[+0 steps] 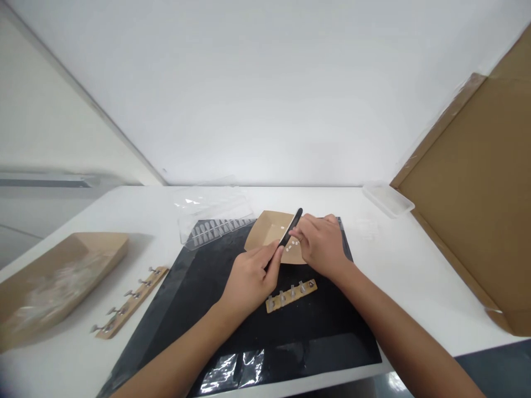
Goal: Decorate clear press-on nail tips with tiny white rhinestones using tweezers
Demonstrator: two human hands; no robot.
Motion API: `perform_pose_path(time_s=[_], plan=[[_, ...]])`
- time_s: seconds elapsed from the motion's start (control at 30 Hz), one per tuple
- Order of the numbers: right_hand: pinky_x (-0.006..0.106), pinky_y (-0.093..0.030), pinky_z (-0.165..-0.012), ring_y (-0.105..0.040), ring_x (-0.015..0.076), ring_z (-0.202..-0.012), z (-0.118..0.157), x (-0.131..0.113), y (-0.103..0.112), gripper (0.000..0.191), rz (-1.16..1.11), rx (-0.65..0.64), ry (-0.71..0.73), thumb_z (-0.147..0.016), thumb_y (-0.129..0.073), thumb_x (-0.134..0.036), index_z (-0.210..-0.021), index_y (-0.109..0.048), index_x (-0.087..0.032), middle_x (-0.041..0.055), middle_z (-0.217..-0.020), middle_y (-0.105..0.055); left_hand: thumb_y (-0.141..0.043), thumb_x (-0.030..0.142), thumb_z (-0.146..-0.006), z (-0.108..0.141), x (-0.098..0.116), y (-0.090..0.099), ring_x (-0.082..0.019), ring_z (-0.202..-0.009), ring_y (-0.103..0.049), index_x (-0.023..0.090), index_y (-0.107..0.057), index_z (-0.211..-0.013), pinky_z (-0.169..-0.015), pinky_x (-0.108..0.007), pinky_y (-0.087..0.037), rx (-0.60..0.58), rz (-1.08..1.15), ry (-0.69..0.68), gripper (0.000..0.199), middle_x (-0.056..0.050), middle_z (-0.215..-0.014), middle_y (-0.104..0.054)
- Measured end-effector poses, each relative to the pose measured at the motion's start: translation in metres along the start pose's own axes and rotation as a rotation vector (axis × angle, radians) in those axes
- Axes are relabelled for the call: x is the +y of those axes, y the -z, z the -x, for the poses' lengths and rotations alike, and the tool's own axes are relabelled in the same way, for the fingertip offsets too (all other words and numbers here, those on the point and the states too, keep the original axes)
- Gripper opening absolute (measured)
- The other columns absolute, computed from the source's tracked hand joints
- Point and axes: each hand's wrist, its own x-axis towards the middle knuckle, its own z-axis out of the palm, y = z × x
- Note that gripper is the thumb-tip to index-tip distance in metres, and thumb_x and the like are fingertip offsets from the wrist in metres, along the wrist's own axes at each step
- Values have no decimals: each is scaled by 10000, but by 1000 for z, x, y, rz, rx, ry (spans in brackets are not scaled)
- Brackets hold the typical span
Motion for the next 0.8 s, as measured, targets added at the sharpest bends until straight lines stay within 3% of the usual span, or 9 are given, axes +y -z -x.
perform_pose_path(time_s=[0.13, 0.33, 0.5, 0.67, 0.8], plan=[[354, -271, -731, -559, 130, -672, 4, -2, 3, 295, -65, -38, 84, -1065, -596, -285, -787, -543, -204, -23, -724, -659, -513, 211, -1057, 0, -3, 2, -192, -656, -728, 141, -733, -1069, -620, -283, -532, -27, -62, -7, 231, -72, -793, -769], [356, -309, -733, -627, 123, -672, 16, 2, 9, 259, -114, 91, 58, -1025, -692, -278, -814, -557, -213, -27, -766, -722, -489, 273, -1066, 0, -11, 7, -215, -728, -763, 177, -731, -1175, -622, -283, -521, -19, -247, 97, 282, -81, -891, -811], [344, -319, -701, -615, 106, -623, 27, 5, 9, 284, -112, 180, 115, -963, -778, -249, -820, -535, -219, -40, -753, -720, -482, 313, -1057, -7, -12, 14, -234, -732, -765, 186, -751, -1109, -599, -289, -471, -6, -414, 215, 302, -70, -862, -807], [345, -303, -685, -616, 98, -621, 35, 0, 10, 319, -78, 107, 221, -961, -776, -227, -776, -517, -210, -41, -762, -729, -491, 330, -1038, -11, 0, 46, -251, -745, -758, 210, -752, -1036, -592, -294, -433, -107, -465, 297, 287, -67, -860, -806], [348, -277, -658, -560, 86, -578, 39, -7, 16, 372, -42, 74, 321, -959, -775, -216, -728, -484, -205, -58, -726, -707, -461, 363, -1034, 10, 4, 84, -284, -709, -746, 242, -742, -1032, -555, -305, -362, -186, -544, 421, 306, -55, -783, -787]])
